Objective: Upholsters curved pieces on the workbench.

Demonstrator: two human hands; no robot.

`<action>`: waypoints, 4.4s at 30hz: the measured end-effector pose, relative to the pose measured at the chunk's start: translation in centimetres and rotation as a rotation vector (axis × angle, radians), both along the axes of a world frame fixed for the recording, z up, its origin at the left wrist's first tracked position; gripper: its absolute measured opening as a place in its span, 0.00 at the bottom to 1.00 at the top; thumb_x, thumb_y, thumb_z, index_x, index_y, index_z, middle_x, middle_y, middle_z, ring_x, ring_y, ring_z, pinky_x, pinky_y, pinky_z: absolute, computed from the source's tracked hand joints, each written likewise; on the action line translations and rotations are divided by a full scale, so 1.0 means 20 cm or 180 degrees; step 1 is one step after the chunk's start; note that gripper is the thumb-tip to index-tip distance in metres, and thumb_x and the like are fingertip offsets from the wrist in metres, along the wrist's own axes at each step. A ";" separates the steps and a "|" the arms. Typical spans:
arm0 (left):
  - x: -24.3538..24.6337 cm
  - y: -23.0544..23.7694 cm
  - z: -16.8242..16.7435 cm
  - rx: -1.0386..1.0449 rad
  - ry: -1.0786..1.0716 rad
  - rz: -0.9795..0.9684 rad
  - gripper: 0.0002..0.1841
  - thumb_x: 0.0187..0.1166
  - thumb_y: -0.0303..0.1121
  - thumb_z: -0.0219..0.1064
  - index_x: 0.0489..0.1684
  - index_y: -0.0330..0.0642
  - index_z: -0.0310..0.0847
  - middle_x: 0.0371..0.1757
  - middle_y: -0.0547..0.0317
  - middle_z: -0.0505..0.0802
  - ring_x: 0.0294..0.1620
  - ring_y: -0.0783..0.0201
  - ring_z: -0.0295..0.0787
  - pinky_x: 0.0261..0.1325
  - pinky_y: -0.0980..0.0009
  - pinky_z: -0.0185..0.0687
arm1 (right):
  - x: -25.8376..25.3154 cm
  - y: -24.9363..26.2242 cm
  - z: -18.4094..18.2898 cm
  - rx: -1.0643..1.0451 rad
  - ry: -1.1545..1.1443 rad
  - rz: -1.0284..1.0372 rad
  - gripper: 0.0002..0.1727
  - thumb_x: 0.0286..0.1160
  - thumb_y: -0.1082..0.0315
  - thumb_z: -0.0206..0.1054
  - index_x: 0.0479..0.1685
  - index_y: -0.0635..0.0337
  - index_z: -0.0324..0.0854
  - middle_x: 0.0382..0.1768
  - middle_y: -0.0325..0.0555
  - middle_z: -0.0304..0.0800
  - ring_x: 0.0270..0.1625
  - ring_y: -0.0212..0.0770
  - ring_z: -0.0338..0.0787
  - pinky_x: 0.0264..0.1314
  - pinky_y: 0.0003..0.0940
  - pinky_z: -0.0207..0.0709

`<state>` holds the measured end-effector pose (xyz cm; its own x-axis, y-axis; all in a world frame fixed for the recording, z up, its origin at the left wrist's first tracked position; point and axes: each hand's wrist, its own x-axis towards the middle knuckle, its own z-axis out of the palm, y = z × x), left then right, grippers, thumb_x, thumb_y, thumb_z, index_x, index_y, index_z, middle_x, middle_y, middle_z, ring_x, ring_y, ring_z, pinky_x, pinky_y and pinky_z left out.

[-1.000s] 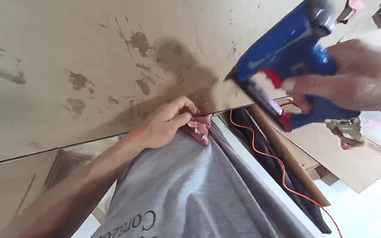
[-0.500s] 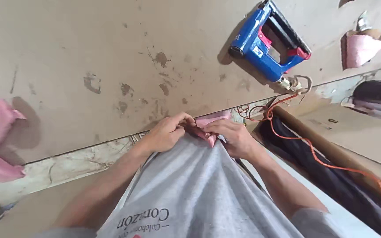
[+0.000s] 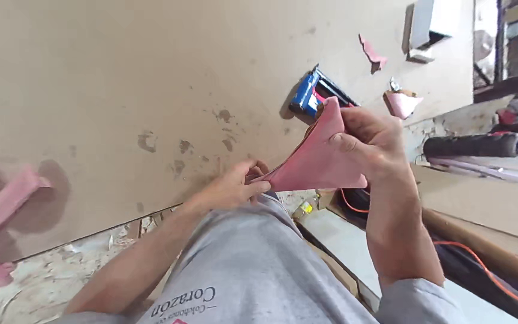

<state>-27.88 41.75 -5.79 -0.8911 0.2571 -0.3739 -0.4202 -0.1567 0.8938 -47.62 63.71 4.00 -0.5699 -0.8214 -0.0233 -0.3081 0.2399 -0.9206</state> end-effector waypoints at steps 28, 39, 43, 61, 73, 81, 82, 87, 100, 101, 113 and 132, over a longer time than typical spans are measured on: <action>-0.20 -0.10 0.26 0.0132 0.0694 0.3588 0.04 0.76 0.21 0.70 0.35 0.34 0.91 0.29 0.59 0.95 0.29 0.70 0.91 0.39 0.71 0.91 | -0.08 -0.84 0.11 -0.1989 0.0889 -0.0029 0.11 0.64 0.72 0.69 0.40 0.59 0.71 0.28 0.37 0.81 0.26 0.29 0.83 0.25 0.26 0.83; -0.23 -0.32 0.29 -0.0783 0.0501 0.2116 0.04 0.80 0.25 0.68 0.37 0.40 0.78 0.36 0.60 0.91 0.34 0.71 0.88 0.40 0.72 0.87 | -0.27 -0.92 -0.24 -0.3437 -0.0620 0.0588 0.07 0.61 0.63 0.72 0.34 0.47 0.78 0.41 0.38 0.85 0.51 0.40 0.87 0.65 0.47 0.80; -0.26 -0.49 0.08 -0.2820 0.0532 0.1987 0.08 0.87 0.34 0.63 0.48 0.39 0.85 0.37 0.56 0.92 0.34 0.66 0.89 0.42 0.63 0.89 | -0.39 -0.78 -0.45 -0.0808 0.1037 0.0012 0.13 0.64 0.57 0.75 0.38 0.57 0.86 0.69 0.51 0.81 0.73 0.47 0.79 0.71 0.45 0.77; -0.15 -0.18 -0.45 -0.3949 0.0706 0.2191 0.11 0.81 0.26 0.62 0.47 0.36 0.92 0.52 0.47 0.95 0.56 0.48 0.90 0.63 0.55 0.84 | -0.08 -0.87 -0.70 0.1316 0.1688 0.1735 0.14 0.74 0.56 0.72 0.55 0.45 0.91 0.61 0.44 0.91 0.68 0.52 0.86 0.68 0.67 0.72; -0.22 -0.18 -0.45 -0.4067 0.0575 0.2435 0.07 0.79 0.27 0.65 0.42 0.35 0.90 0.46 0.48 0.94 0.52 0.50 0.90 0.59 0.56 0.86 | -0.06 -0.95 -0.80 0.1237 0.1186 0.1201 0.10 0.72 0.60 0.66 0.41 0.48 0.94 0.44 0.41 0.95 0.53 0.45 0.92 0.64 0.58 0.76; -0.25 -0.09 -0.45 -0.4305 0.0124 0.2516 0.11 0.82 0.32 0.61 0.42 0.36 0.89 0.48 0.46 0.93 0.57 0.48 0.90 0.65 0.53 0.84 | -0.47 -0.11 -0.44 0.2089 0.1633 -0.0733 0.28 0.80 0.49 0.65 0.76 0.51 0.80 0.70 0.61 0.81 0.74 0.65 0.79 0.70 0.68 0.72; -0.25 -0.09 -0.45 -0.4324 0.0152 0.2504 0.11 0.82 0.32 0.61 0.41 0.37 0.89 0.48 0.47 0.93 0.57 0.49 0.90 0.64 0.53 0.84 | -0.45 0.01 -0.52 0.2400 0.1568 -0.0688 0.36 0.76 0.43 0.68 0.82 0.51 0.74 0.73 0.67 0.76 0.74 0.73 0.76 0.65 0.76 0.71; -0.22 -0.14 -0.46 -0.4198 0.0331 0.2310 0.14 0.83 0.34 0.64 0.59 0.39 0.87 0.52 0.45 0.94 0.59 0.46 0.90 0.66 0.51 0.84 | -0.48 0.14 -0.73 0.2643 0.1634 -0.0388 0.51 0.68 0.49 0.79 0.93 0.50 0.58 0.72 0.71 0.76 0.69 0.77 0.79 0.62 0.77 0.74; -0.21 -0.20 -0.51 -0.3750 0.0672 0.2384 0.13 0.83 0.40 0.66 0.46 0.43 0.94 0.41 0.47 0.92 0.41 0.50 0.91 0.40 0.57 0.88 | 0.25 -0.34 -0.25 0.2357 0.0982 -0.0758 0.17 0.66 0.47 0.72 0.34 0.52 0.90 0.26 0.37 0.91 0.31 0.34 0.91 0.34 0.44 0.84; -0.21 -0.20 -0.51 -0.3709 0.0672 0.2363 0.13 0.83 0.40 0.66 0.46 0.42 0.94 0.41 0.47 0.91 0.41 0.49 0.91 0.39 0.56 0.88 | 0.27 -0.39 -0.26 0.2403 0.1014 -0.0653 0.16 0.66 0.48 0.71 0.34 0.50 0.90 0.26 0.36 0.91 0.31 0.34 0.90 0.34 0.44 0.82; -0.22 -0.27 -0.52 -0.3458 0.0944 0.2190 0.11 0.82 0.37 0.66 0.37 0.40 0.90 0.35 0.48 0.88 0.35 0.49 0.90 0.31 0.56 0.85 | 0.25 -0.55 -0.36 0.2710 0.1216 -0.0270 0.14 0.63 0.49 0.71 0.35 0.50 0.91 0.22 0.40 0.89 0.29 0.39 0.90 0.32 0.49 0.79; -0.17 -0.27 -0.37 -0.3429 0.0372 0.1853 0.28 0.77 0.60 0.67 0.57 0.46 0.92 0.53 0.50 0.92 0.51 0.54 0.91 0.51 0.54 0.88 | -0.25 -0.11 -0.44 0.3357 0.1400 -0.0905 0.36 0.73 0.52 0.69 0.82 0.55 0.71 0.49 0.69 0.91 0.51 0.73 0.90 0.50 0.77 0.76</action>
<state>-31.27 36.32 -13.27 -0.8122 -0.5803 -0.0595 -0.4430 0.5472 0.7102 -52.53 61.58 -4.75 -0.8580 -0.3553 -0.3711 -0.3622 0.9306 -0.0535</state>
